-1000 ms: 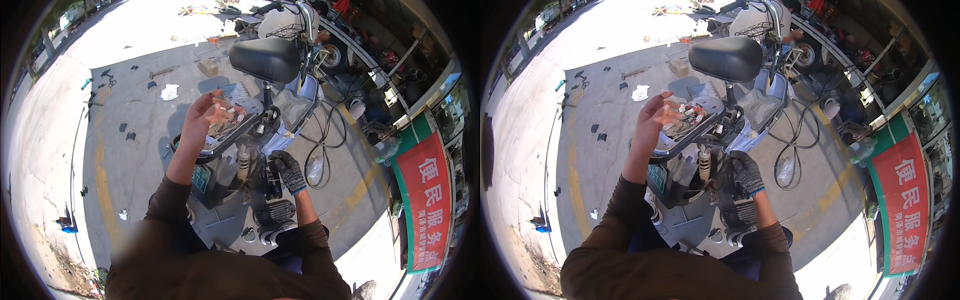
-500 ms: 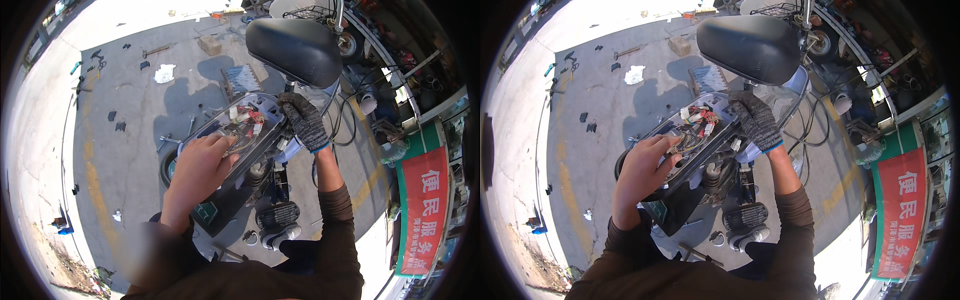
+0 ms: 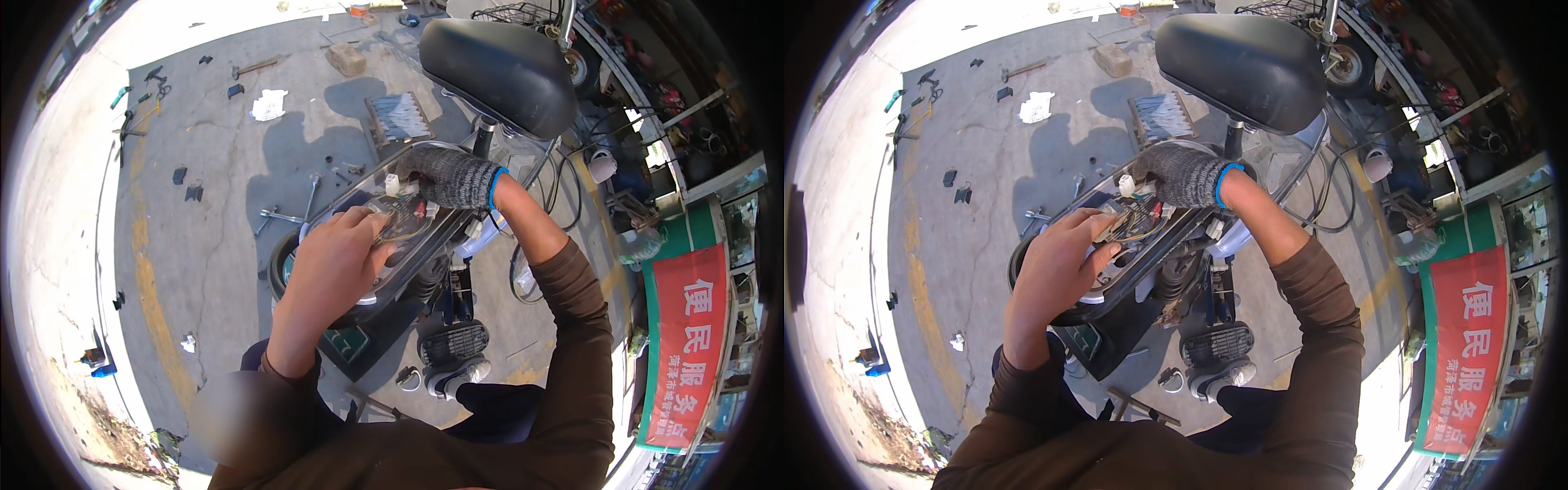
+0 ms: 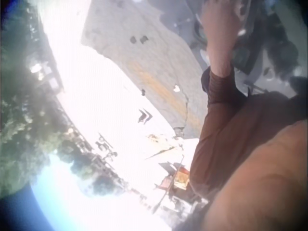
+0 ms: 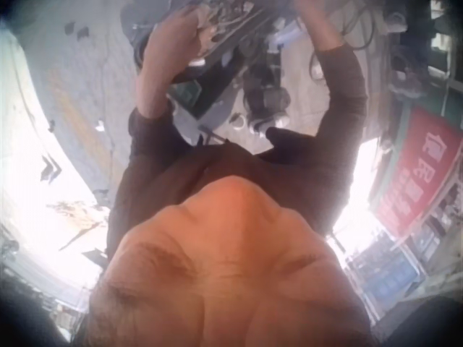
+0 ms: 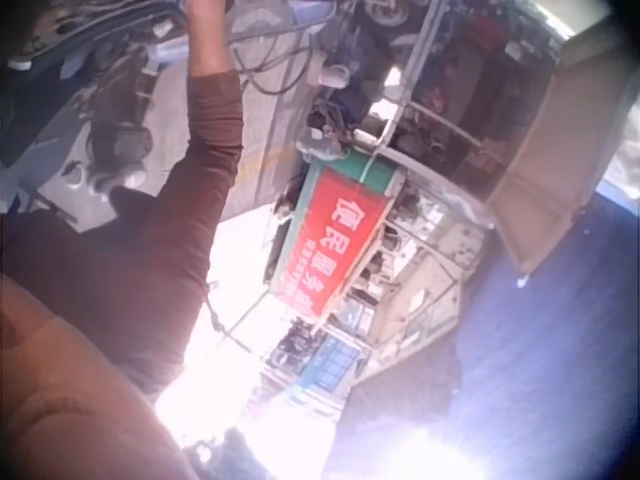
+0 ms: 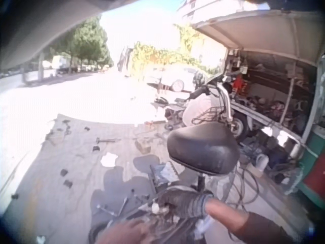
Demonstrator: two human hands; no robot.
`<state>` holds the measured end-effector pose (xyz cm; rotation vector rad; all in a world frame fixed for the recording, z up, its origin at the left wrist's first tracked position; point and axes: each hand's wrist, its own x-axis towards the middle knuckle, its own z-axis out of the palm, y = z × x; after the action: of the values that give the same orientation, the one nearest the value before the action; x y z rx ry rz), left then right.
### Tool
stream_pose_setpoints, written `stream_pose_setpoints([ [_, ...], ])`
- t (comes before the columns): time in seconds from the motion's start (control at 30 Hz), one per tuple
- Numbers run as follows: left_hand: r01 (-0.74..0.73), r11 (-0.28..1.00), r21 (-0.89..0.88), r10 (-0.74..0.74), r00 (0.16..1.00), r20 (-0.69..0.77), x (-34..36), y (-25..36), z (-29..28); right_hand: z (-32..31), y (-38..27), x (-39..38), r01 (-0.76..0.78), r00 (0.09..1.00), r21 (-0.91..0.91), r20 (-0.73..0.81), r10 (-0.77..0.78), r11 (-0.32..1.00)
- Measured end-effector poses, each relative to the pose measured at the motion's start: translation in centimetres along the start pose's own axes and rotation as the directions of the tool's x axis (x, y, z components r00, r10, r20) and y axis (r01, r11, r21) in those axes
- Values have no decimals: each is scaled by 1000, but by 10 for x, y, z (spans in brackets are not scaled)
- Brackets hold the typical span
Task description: The person removes the seat of a light blue scooter, then works on the exposed wiring and internal components beneath the seat. They manipulate wires and connectors with gloved hands, occasionally adjusting their position and handling small parts.
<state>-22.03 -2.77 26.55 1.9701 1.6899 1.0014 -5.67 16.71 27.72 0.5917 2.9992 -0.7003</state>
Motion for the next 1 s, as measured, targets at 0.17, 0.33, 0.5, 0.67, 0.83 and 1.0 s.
stream_pose_setpoints([
  [0.17, 39, 997, -67, -44, 996, -83, 0, 3, -3, -6, 2, -8, -144, 984, 550, -6, 177, 822],
  [0.33, 76, 987, -145, -98, 983, -155, 3, 8, -1, -8, 18, -15, -280, 912, 789, 41, 408, 547],
  [0.5, 111, 987, -114, -130, 976, -177, 5, 10, -1, -3, -25, -1, -326, 927, 402, -42, 374, 855],
  [0.67, 164, 978, -131, -180, 976, -126, 4, 12, -2, -6, 16, -2, -37, 998, 103, -56, 43, 994],
  [0.83, 153, 978, -140, -167, 981, -96, 5, 8, -3, -12, 30, -9, -128, 970, -54, -212, 114, 990],
  [1.0, 152, 974, -169, -172, 979, -110, 3, 2, -4, 17, -12, -30, -83, 993, 199, -66, 98, 976],
])
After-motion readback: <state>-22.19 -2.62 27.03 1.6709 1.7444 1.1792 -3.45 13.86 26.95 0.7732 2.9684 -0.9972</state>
